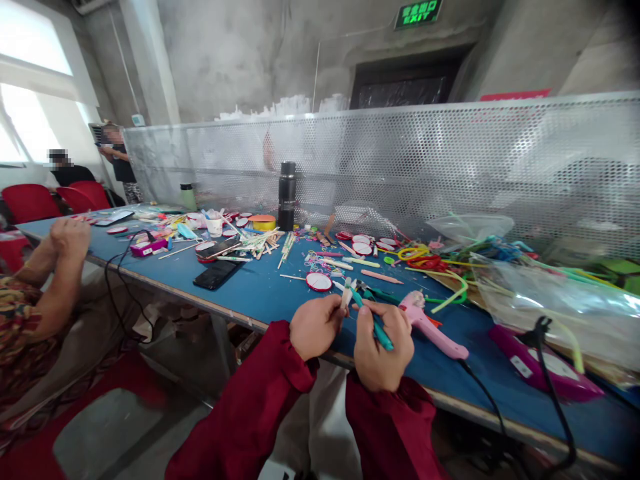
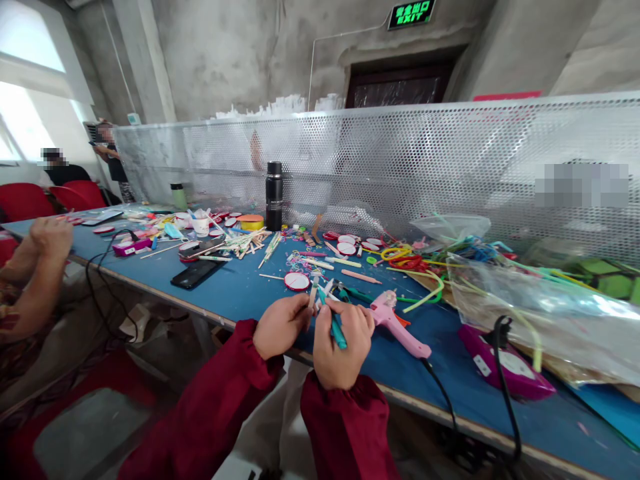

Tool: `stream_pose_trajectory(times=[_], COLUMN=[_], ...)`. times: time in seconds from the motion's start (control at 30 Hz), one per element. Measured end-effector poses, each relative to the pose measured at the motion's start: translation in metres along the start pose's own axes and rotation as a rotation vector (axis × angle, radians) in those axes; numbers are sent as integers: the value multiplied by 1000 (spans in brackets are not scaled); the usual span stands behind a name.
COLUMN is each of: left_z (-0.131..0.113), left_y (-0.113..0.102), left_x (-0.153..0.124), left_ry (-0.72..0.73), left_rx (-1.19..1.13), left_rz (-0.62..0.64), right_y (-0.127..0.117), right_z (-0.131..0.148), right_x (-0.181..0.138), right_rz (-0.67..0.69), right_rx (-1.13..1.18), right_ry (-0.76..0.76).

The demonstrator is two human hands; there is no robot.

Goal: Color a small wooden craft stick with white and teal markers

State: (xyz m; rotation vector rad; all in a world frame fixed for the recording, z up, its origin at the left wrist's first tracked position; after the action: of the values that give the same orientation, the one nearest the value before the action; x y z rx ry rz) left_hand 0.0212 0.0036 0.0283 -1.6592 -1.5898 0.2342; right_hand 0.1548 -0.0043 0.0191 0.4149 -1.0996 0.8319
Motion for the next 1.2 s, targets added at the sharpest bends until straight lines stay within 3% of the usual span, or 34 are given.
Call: stream_pose_trajectory(times=[1.2], left_z=[2], left_y=[1], left_x=[0], left_ry=[8], left_rx=[-6], left_rz=[3], right_y=[-1], right_z=[3], right_x=[2], right_rz=[-19], right_rx=[15], right_ry=[-8])
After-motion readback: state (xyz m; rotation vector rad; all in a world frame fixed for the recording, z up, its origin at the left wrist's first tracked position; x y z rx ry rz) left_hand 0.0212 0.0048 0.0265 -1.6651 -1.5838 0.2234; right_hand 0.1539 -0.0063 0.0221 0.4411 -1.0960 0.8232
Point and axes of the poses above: each hand's wrist, its own x-axis towards the middle knuckle, its own y-axis out of the palm, z = x × y, the point moved 3 cm from there along x, towards the middle knuckle, and after that the axes turned 1 degree about z, right-handed, at the moved point
